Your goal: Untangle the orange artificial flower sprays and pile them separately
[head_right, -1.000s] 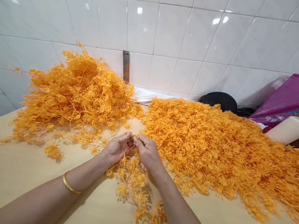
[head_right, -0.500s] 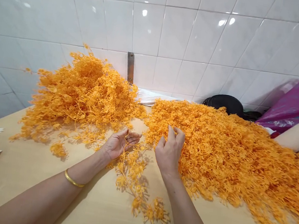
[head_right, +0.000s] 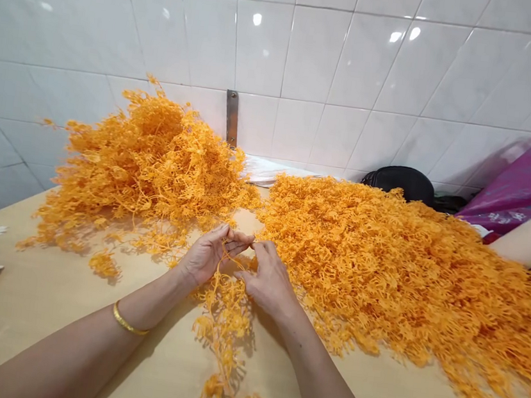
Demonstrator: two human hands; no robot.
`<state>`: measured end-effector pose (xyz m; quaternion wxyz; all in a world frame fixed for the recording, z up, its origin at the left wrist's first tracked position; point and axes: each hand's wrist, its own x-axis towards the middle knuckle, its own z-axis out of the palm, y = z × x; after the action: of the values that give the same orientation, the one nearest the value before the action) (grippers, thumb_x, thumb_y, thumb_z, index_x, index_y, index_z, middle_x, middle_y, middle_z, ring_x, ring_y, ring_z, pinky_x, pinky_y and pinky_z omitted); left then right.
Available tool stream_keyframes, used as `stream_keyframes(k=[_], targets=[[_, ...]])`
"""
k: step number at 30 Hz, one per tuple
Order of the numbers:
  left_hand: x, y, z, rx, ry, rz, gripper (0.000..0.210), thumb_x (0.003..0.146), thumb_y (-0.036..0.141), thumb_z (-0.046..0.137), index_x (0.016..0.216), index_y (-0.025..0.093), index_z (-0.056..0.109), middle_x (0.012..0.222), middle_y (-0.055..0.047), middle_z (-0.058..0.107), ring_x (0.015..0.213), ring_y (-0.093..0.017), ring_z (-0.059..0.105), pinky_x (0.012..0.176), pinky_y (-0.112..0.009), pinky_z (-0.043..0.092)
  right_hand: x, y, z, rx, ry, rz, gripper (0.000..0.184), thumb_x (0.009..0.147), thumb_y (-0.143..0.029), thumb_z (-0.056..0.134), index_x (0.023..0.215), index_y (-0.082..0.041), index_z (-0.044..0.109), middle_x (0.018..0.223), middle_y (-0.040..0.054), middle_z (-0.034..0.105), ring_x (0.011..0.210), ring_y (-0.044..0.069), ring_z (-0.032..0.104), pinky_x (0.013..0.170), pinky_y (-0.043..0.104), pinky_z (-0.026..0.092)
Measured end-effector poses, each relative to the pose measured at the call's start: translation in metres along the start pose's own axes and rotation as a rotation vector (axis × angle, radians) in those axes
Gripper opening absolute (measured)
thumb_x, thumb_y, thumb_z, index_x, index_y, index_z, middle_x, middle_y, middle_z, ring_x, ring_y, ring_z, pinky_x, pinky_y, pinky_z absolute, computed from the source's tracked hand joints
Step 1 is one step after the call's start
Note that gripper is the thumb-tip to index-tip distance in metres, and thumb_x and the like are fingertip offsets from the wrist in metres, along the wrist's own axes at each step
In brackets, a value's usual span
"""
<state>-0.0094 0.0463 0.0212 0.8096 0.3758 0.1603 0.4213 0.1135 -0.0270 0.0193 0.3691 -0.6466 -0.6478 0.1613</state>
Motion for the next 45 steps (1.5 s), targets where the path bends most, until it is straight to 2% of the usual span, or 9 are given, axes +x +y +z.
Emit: stream_keyframes(k=[5, 12, 18, 22, 25, 33, 36, 40, 45], targets=[[-0.003, 0.002, 0.005, 0.04, -0.009, 0.012, 0.024, 0.069, 0.034, 0.059, 0.057, 0.013, 0.054, 0.074, -0.007, 0.065, 0.08, -0.02, 0.06, 0.083, -0.036, 0.042, -0.001, 0.0, -0.002, -0.139, 0.023, -0.039, 0.022, 0.069, -0.014, 0.047, 0.087, -0.021, 0.056, 0.065, 0.0001, 0.051, 0.067, 0.016, 0.043, 0.058, 0.026, 0.03], [-0.008, -0.004, 0.005, 0.365, 0.154, 0.025, 0.023, 0.062, 0.032, 0.067, 0.06, 0.015, 0.052, 0.063, -0.002, 0.059, 0.054, -0.009, 0.055, 0.056, -0.022, 0.043, -0.002, -0.008, -0.008, -0.436, 0.375, -0.145, 0.011, 0.076, -0.016, 0.042, 0.073, -0.018, 0.052, 0.074, 0.0054, 0.054, 0.075, 0.02, 0.04, 0.066, 0.032, 0.028], [-0.006, -0.012, 0.003, 0.308, 0.009, -0.108, 0.024, 0.065, 0.036, 0.063, 0.068, 0.013, 0.059, 0.066, -0.006, 0.059, 0.059, -0.01, 0.055, 0.058, -0.02, 0.043, -0.004, -0.013, -0.01, -0.533, 0.44, -0.212, 0.013, 0.078, -0.017, 0.042, 0.077, -0.018, 0.055, 0.077, 0.0066, 0.052, 0.078, 0.021, 0.041, 0.07, 0.034, 0.03], [-0.004, -0.013, -0.001, 0.235, -0.023, -0.073, 0.018, 0.065, 0.03, 0.064, 0.073, 0.014, 0.06, 0.071, -0.004, 0.058, 0.061, -0.009, 0.054, 0.058, -0.02, 0.043, -0.004, -0.016, -0.003, -0.319, 0.319, -0.303, 0.021, 0.079, -0.014, 0.04, 0.09, -0.019, 0.057, 0.09, 0.0066, 0.055, 0.085, 0.02, 0.044, 0.075, 0.034, 0.035], [-0.003, -0.01, -0.003, 0.249, 0.017, -0.057, 0.017, 0.063, 0.027, 0.066, 0.071, 0.014, 0.06, 0.059, -0.001, 0.054, 0.053, -0.008, 0.051, 0.051, -0.018, 0.04, -0.003, -0.015, 0.0, -0.07, 0.279, -0.318, 0.026, 0.078, -0.014, 0.039, 0.096, -0.02, 0.056, 0.097, 0.007, 0.054, 0.091, 0.019, 0.047, 0.079, 0.034, 0.037], [-0.005, -0.002, 0.006, 0.385, 0.116, -0.036, 0.017, 0.058, 0.026, 0.069, 0.057, 0.014, 0.058, 0.037, 0.006, 0.037, 0.035, -0.004, 0.033, 0.045, -0.019, 0.036, 0.007, 0.002, -0.007, 0.528, 0.383, 0.018, 0.029, 0.076, -0.038, 0.05, 0.097, -0.019, 0.048, 0.093, 0.0065, 0.056, 0.085, 0.017, 0.054, 0.074, 0.03, 0.043], [-0.006, -0.003, 0.006, 0.421, 0.125, -0.053, 0.017, 0.058, 0.028, 0.069, 0.057, 0.014, 0.058, 0.037, 0.006, 0.036, 0.036, -0.005, 0.036, 0.045, -0.02, 0.036, 0.01, 0.006, -0.007, 0.577, 0.288, 0.068, 0.033, 0.072, -0.043, 0.054, 0.092, -0.018, 0.052, 0.086, 0.0045, 0.057, 0.077, 0.015, 0.054, 0.067, 0.027, 0.043], [-0.009, -0.003, 0.01, 0.517, 0.081, -0.118, 0.02, 0.056, 0.031, 0.069, 0.058, 0.014, 0.059, 0.039, 0.005, 0.038, 0.034, -0.004, 0.034, 0.038, -0.019, 0.03, 0.009, 0.009, -0.003, 0.506, 0.217, 0.037, 0.026, 0.072, -0.04, 0.054, 0.063, -0.016, 0.051, 0.06, -0.0017, 0.047, 0.056, 0.01, 0.042, 0.051, 0.022, 0.034], [-0.009, -0.002, 0.017, 0.537, 0.065, -0.157, 0.022, 0.055, 0.032, 0.069, 0.058, 0.015, 0.057, 0.043, 0.006, 0.039, 0.035, -0.004, 0.032, 0.036, -0.018, 0.025, 0.007, 0.006, 0.003, 0.594, 0.385, 0.069, 0.027, 0.075, -0.036, 0.051, 0.057, -0.017, 0.043, 0.057, -0.004, 0.037, 0.053, 0.008, 0.033, 0.05, 0.022, 0.03]])
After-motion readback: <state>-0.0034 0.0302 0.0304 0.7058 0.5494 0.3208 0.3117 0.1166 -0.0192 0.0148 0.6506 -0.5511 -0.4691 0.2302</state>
